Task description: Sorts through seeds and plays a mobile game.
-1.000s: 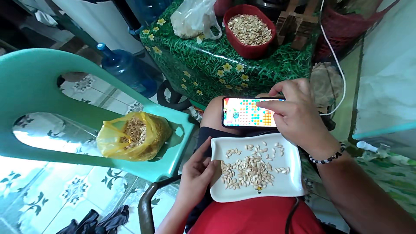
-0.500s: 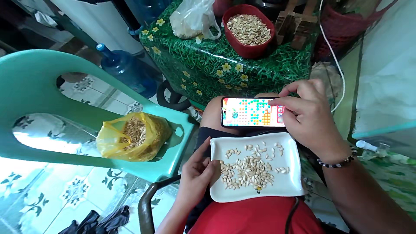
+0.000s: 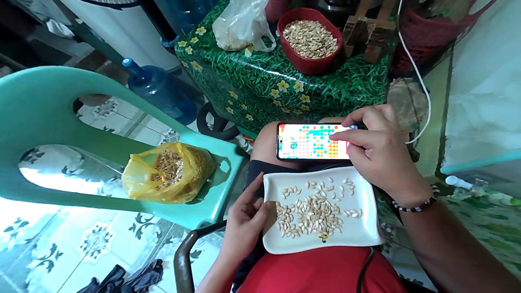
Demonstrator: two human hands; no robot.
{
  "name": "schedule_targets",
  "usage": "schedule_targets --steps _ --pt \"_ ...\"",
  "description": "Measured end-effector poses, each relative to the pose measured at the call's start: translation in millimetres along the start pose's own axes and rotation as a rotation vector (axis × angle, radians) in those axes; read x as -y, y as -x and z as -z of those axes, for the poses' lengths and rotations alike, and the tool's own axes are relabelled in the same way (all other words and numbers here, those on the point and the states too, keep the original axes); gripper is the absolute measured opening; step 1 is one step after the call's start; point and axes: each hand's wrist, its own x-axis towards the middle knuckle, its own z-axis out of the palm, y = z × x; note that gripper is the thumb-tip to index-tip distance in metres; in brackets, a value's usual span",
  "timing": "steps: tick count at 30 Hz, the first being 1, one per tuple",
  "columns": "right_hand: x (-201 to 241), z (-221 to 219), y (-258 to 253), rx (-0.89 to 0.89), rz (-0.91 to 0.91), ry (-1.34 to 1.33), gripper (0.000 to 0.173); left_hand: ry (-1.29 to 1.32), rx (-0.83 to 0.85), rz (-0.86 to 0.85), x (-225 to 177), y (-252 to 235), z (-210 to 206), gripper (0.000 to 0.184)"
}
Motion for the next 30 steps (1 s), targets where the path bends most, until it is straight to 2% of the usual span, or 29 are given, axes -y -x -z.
schedule_targets --steps 30 --pt "3.0 -6.1 -5.4 0.016 0.017 0.021 0.039 0.002 0.002 0.001 -0.6 0.0 -0.3 0.055"
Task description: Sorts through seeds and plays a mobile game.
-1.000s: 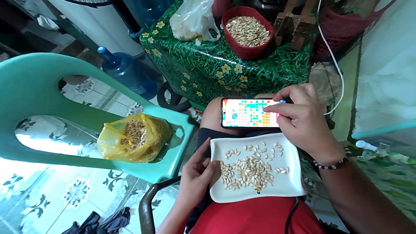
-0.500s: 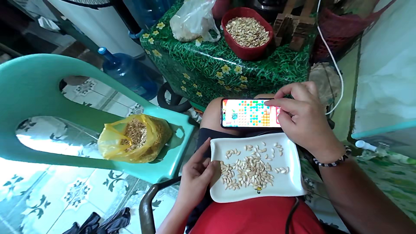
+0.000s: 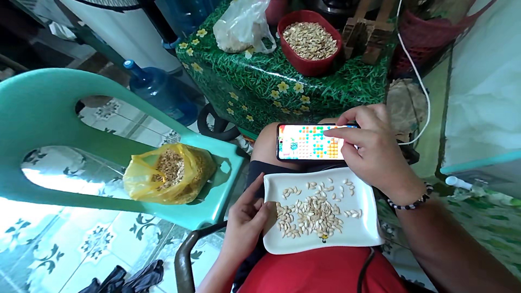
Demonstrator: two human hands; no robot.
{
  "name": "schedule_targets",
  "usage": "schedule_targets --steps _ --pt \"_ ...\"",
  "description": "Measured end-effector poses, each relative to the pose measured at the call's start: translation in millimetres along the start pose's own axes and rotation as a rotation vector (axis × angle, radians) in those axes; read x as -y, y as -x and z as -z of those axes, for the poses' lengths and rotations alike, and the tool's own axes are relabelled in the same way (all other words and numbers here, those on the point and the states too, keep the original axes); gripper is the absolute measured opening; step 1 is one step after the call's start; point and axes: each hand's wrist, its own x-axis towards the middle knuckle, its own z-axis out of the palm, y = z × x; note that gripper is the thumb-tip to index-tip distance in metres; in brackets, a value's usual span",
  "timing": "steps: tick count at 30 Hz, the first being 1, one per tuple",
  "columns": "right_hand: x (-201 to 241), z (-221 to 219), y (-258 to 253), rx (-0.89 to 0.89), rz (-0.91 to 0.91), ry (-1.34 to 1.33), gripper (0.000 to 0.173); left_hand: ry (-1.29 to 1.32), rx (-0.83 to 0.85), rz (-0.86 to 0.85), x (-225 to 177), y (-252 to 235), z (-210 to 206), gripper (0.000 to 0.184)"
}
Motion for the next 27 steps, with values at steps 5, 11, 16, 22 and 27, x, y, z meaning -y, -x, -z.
schedule_targets --steps 5,11,16,22,27 --pt "0.3 0.5 -2.2 -0.002 -0.001 0.020 0.041 -0.017 0.004 0.001 0.2 -0.1 0.4 0.055" --pt "5.6 -1.7 -7.0 0.032 -0.004 0.026 0.047 -0.015 0.004 0.000 -0.5 -0.1 0.0 0.055" --pt "7.5 -3.7 -9.1 0.038 0.005 0.018 0.045 -0.016 -0.001 -0.005 0.4 0.0 0.2 0.056" --pt "5.0 -1.1 -5.8 0.029 -0.007 0.014 0.039 -0.002 0.004 0.000 1.2 0.0 0.2 0.056" --pt "5.0 -2.2 -5.1 0.024 0.015 0.000 0.040 0.001 0.003 -0.005 1.0 0.2 0.3 0.056"
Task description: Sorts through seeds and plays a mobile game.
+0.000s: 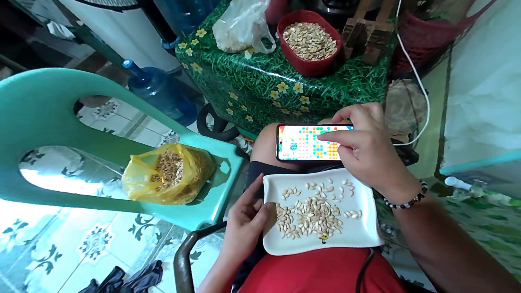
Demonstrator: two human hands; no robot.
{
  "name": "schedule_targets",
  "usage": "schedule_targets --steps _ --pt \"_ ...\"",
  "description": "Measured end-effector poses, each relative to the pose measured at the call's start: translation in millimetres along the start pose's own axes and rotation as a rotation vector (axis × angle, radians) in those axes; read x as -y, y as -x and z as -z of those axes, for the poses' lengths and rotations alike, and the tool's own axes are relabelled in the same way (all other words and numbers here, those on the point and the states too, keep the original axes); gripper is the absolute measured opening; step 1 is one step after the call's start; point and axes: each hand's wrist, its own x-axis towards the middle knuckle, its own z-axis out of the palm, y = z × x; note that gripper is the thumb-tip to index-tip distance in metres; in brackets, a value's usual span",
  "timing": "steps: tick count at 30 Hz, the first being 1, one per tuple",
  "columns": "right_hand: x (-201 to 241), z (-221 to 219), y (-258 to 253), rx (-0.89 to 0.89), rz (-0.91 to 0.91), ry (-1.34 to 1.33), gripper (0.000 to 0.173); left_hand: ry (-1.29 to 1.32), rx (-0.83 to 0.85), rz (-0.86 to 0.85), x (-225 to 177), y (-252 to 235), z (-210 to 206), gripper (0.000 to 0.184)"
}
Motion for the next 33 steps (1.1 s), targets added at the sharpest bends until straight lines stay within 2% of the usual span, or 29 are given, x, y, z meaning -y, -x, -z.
schedule_targets --steps 7,21,33 --pt "-1.2 -2.5 0.5 0.016 0.013 0.002 0.041 -0.013 -0.002 -0.001 -0.8 -0.2 -0.5 0.056" --pt "-15.8 16.1 3.7 -0.152 -0.085 -0.027 0.041 -0.001 -0.001 -0.009 0.1 0.0 -0.8 0.057" --pt "-20.0 14.6 9.3 -0.156 -0.111 -0.046 0.038 0.015 0.003 -0.010 -0.2 -0.5 -0.7 0.056"
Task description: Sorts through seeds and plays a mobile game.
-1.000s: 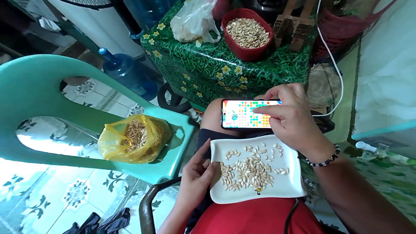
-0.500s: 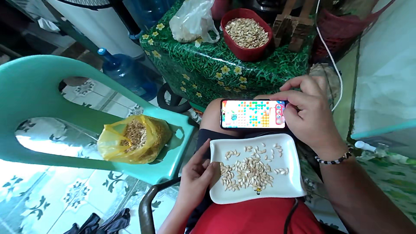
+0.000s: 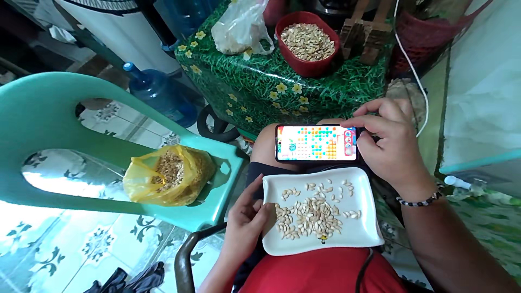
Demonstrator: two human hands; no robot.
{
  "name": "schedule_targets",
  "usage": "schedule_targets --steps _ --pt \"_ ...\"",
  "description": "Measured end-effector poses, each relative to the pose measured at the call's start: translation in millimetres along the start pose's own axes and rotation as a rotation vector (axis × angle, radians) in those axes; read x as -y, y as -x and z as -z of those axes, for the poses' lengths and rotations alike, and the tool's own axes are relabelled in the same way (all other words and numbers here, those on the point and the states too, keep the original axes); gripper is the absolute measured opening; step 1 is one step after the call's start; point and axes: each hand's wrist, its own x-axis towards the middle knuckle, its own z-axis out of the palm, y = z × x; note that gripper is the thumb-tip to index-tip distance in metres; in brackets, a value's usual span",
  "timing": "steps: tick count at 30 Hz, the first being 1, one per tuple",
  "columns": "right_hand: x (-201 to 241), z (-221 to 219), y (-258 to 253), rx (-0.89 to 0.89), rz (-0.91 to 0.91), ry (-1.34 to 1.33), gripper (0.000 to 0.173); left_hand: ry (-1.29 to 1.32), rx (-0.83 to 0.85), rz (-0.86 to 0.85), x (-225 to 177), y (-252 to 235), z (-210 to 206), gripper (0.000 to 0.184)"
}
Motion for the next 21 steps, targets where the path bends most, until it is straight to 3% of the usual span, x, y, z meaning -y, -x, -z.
schedule_targets --steps 21 --pt "3.7 -2.3 -2.1 0.021 0.002 -0.033 0.039 0.017 0.010 0.029 -2.2 -1.0 -0.4 0.059"
